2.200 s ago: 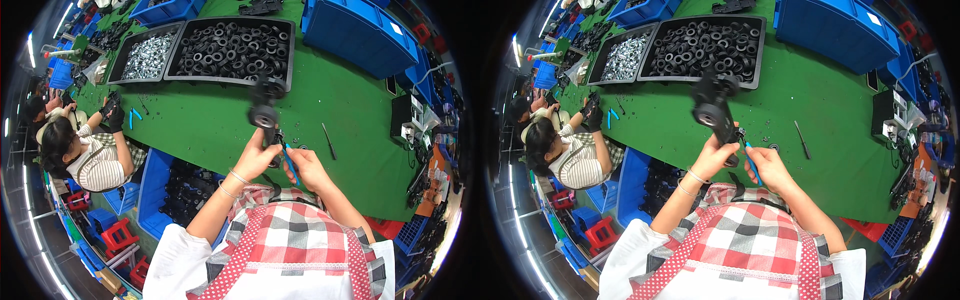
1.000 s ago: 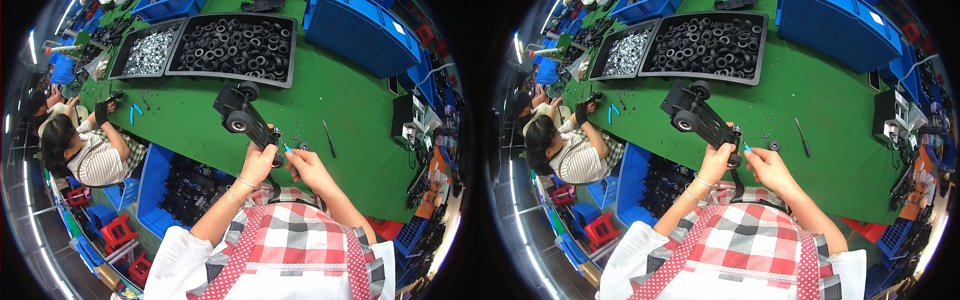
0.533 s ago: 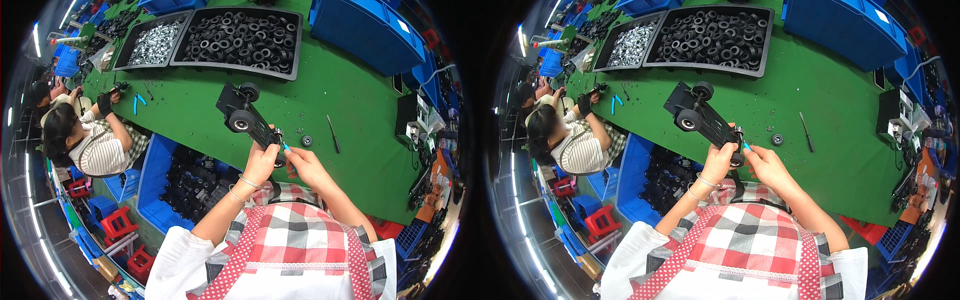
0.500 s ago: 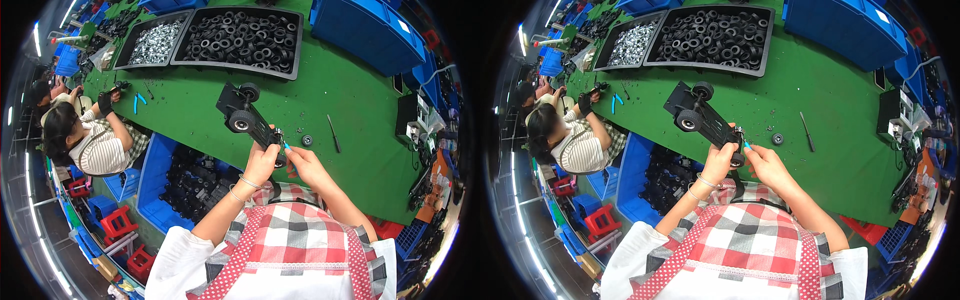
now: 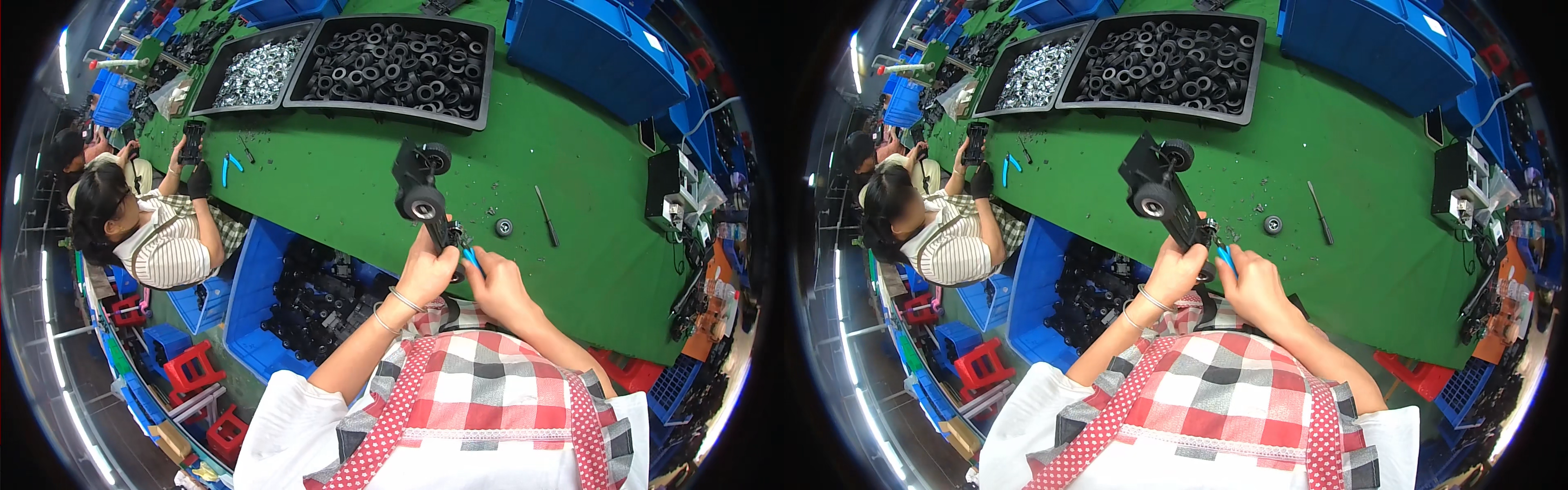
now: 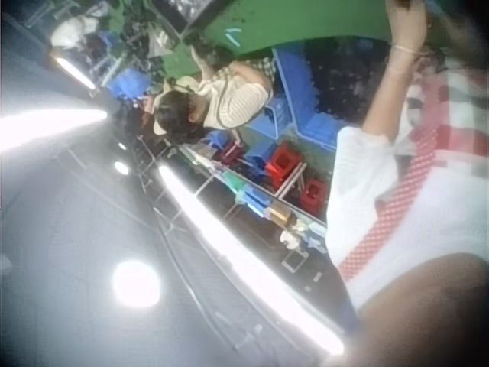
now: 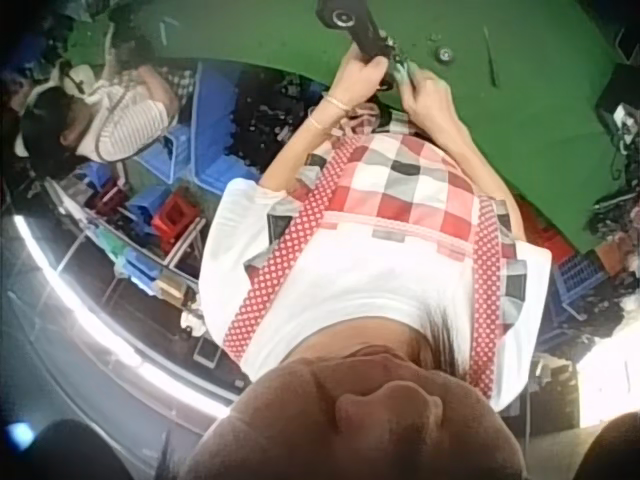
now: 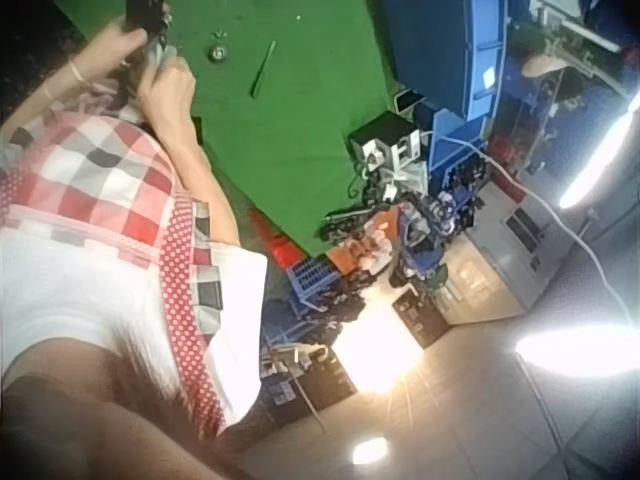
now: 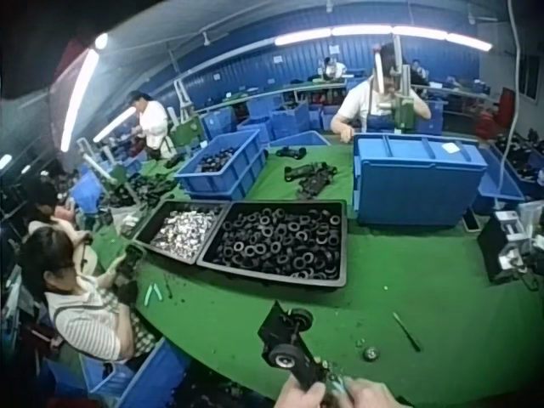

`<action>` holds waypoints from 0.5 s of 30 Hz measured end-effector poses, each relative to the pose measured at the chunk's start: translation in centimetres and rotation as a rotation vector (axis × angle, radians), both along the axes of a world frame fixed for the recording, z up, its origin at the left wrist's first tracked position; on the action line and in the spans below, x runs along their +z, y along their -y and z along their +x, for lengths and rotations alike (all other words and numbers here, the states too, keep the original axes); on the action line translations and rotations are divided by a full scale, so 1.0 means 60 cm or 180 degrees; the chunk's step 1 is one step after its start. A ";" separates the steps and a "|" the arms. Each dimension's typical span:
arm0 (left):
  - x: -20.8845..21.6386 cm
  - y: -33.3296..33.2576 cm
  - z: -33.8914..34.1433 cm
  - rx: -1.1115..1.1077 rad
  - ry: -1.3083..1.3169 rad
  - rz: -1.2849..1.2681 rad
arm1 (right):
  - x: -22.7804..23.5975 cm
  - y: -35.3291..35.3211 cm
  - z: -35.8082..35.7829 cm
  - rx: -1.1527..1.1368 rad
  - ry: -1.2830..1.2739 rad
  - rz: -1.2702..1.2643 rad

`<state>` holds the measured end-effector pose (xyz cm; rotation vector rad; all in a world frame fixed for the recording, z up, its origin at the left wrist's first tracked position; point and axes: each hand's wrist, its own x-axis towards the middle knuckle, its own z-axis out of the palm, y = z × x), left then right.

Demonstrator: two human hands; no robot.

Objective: The person assembles toy cars by fitting rubber tires onto wheel rims, mounting wheels onto toy car chassis, and trimming components using pliers.

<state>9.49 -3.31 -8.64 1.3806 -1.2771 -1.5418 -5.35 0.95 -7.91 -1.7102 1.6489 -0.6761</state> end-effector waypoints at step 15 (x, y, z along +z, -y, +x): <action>-0.017 0.009 0.074 0.0702 -0.1458 0.2090 | -0.133 0.007 -0.128 0.0185 -0.1785 -0.0659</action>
